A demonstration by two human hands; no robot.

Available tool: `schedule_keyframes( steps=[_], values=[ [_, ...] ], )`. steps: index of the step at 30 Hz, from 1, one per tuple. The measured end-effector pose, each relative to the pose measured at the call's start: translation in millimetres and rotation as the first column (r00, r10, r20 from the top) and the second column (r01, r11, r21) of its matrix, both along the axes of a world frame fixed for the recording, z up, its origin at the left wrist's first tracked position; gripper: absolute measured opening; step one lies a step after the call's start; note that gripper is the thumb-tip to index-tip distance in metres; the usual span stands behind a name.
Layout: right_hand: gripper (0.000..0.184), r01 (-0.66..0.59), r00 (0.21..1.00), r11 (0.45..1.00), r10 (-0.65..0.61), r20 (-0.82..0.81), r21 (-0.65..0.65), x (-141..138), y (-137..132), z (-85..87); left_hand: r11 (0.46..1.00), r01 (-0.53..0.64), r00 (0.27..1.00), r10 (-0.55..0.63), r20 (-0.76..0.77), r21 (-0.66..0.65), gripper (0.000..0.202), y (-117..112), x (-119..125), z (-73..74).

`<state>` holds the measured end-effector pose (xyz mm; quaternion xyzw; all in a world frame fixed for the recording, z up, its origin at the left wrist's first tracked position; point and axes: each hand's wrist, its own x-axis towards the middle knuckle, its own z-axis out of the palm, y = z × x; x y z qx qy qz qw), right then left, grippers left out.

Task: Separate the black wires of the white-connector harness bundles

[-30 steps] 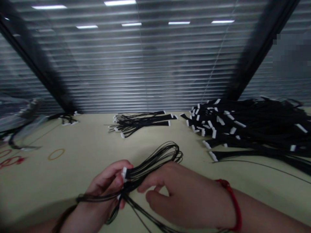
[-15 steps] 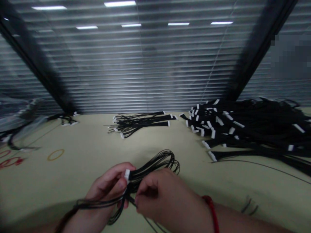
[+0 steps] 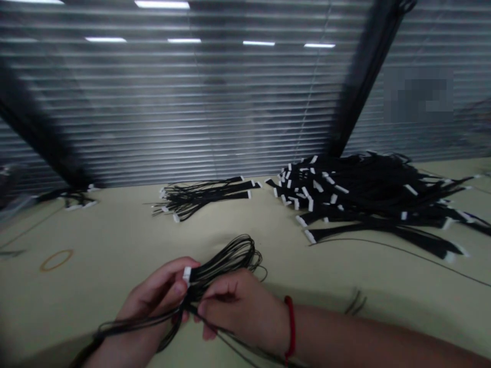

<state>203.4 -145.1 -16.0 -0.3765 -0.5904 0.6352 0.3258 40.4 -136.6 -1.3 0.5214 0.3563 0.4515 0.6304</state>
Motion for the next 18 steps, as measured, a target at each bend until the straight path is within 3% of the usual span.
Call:
schedule_keyframes(
  steps=[6,10,18],
  values=[
    [0.027,0.007,1.0,0.998,-0.009,0.025,0.066,1.2,0.3,-6.5,0.999,-0.002,1.0,0.002,-0.005,0.035,0.021,-1.1,-0.4,-2.4],
    [0.034,0.067,0.991,0.988,-0.082,0.103,0.14,1.8,0.0,-6.8,0.999,0.011,1.0,-0.01,-0.025,0.031,0.023,0.6,-1.3,-4.1],
    [0.028,0.073,0.923,0.906,-0.22,0.317,0.416,6.2,-4.4,6.2,1.0,-0.001,0.998,0.001,-0.066,-0.009,0.028,2.3,-1.0,1.4]
  ],
)
